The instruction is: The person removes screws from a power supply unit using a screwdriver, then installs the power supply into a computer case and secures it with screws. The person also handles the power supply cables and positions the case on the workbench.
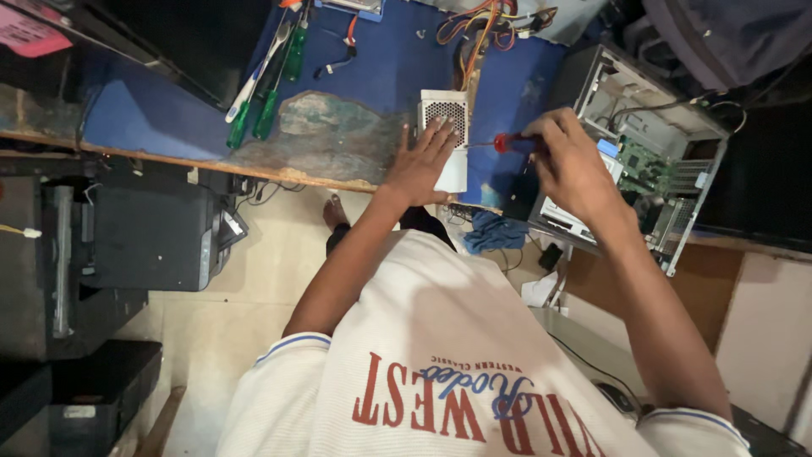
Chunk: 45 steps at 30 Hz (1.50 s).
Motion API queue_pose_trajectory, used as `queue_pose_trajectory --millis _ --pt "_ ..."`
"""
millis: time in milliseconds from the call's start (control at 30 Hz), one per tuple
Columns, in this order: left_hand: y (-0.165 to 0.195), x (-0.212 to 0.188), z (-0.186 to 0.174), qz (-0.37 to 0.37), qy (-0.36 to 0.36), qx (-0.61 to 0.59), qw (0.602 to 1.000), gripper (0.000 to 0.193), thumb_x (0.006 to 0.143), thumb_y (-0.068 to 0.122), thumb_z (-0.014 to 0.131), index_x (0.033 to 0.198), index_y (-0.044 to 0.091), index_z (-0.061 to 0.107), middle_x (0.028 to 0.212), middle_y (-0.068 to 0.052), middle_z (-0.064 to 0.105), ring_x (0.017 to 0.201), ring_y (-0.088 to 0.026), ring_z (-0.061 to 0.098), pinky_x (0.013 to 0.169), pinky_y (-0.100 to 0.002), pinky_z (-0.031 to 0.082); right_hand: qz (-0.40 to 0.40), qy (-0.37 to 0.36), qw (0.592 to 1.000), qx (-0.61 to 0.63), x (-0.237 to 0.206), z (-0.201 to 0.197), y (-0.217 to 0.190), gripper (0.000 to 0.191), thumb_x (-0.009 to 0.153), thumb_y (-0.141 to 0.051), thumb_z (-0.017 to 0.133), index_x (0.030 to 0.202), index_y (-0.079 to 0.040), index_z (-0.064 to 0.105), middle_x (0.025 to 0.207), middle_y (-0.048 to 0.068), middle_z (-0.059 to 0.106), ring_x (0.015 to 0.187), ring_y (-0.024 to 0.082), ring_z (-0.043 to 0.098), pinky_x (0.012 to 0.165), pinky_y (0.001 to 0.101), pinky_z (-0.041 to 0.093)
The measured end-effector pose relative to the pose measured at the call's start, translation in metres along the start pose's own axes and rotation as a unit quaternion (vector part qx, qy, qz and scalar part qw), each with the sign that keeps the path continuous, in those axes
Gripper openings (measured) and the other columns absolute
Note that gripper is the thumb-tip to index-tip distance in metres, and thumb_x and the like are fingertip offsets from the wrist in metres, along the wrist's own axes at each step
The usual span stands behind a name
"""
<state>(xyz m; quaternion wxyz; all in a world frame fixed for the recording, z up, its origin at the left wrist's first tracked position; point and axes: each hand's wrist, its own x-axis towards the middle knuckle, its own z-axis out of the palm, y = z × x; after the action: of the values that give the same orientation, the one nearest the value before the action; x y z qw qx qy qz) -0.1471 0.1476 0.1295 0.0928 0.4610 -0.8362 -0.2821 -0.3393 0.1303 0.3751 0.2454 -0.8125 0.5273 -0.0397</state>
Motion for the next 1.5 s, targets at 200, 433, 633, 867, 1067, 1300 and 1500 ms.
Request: queue_pose_trajectory --millis 200,433,633,867,1067,1300,1500 --pt "-0.002 -0.001 -0.003 0.005 0.021 -0.003 1.000 0.123 0.068 0.058 0.086 0.161 0.007 0.023 0.170 -0.012 0.011 0.158 -0.031 0.005 0.121 -0.071 0.011 -0.038 0.028 0.999 -0.028 0.009 -0.001 -0.002 0.036 0.087 0.013 0.065 0.121 -0.001 0.063 0.119 0.020 0.058 0.107 0.041 0.063 0.088 0.0450 0.053" --pt "-0.003 -0.001 -0.008 0.008 0.030 -0.008 0.999 0.123 0.067 0.056 0.086 0.161 0.008 0.023 0.171 -0.011 0.012 0.157 -0.031 0.006 0.121 -0.071 0.011 0.001 0.039 0.996 -0.076 0.011 -0.005 0.000 0.030 0.096 -0.013 0.077 0.118 0.000 0.063 0.102 0.022 0.063 0.093 0.043 0.065 0.081 0.0482 0.052" --pt "-0.003 -0.002 -0.008 0.009 0.032 -0.011 0.999 0.123 0.067 0.057 0.086 0.160 0.008 0.023 0.170 -0.012 0.013 0.157 -0.031 0.005 0.121 -0.072 0.011 -0.019 0.066 0.990 -0.120 0.009 0.005 0.007 0.033 0.097 -0.020 0.077 0.117 0.003 0.063 0.097 0.024 0.064 0.091 0.044 0.064 0.081 0.0505 0.051" --pt "-0.002 0.000 -0.005 0.014 0.021 -0.013 1.000 0.125 0.066 0.057 0.087 0.161 0.008 0.022 0.170 -0.012 0.012 0.157 -0.031 0.005 0.120 -0.072 0.011 0.127 0.047 0.981 -0.136 0.005 0.015 0.008 0.041 0.103 -0.034 0.076 0.101 0.002 0.057 0.081 0.024 0.063 0.082 0.046 0.064 0.075 0.0529 0.052" --pt "0.000 -0.002 -0.006 0.004 0.029 -0.003 1.000 0.122 0.066 0.055 0.087 0.160 0.009 0.024 0.169 -0.011 0.014 0.157 -0.030 0.005 0.120 -0.072 0.012 -0.009 -0.052 0.965 -0.256 0.010 0.003 0.007 0.041 0.088 -0.036 0.075 0.097 0.001 0.061 0.094 0.023 0.064 0.079 0.043 0.067 0.065 0.0520 0.055" --pt "0.001 -0.003 -0.008 -0.005 0.032 -0.012 0.999 0.117 0.067 0.052 0.086 0.158 0.008 0.027 0.169 -0.012 0.016 0.156 -0.032 0.010 0.120 -0.068 0.014 -0.209 -0.148 0.838 -0.481 0.017 0.007 0.000 0.040 0.085 -0.013 0.059 0.122 0.004 0.061 0.094 0.015 0.064 0.079 0.029 0.072 0.052 0.0374 0.059" --pt "-0.011 0.001 -0.008 0.022 0.099 -0.052 0.993 0.115 0.066 0.051 0.087 0.156 0.003 0.033 0.167 -0.014 0.023 0.157 -0.033 0.015 0.124 -0.058 0.022 -0.044 -0.232 0.880 -0.412 0.053 0.018 0.007 0.029 0.098 -0.028 0.061 0.121 -0.011 0.068 0.089 0.016 0.067 0.063 0.030 0.069 0.050 0.0424 0.055"
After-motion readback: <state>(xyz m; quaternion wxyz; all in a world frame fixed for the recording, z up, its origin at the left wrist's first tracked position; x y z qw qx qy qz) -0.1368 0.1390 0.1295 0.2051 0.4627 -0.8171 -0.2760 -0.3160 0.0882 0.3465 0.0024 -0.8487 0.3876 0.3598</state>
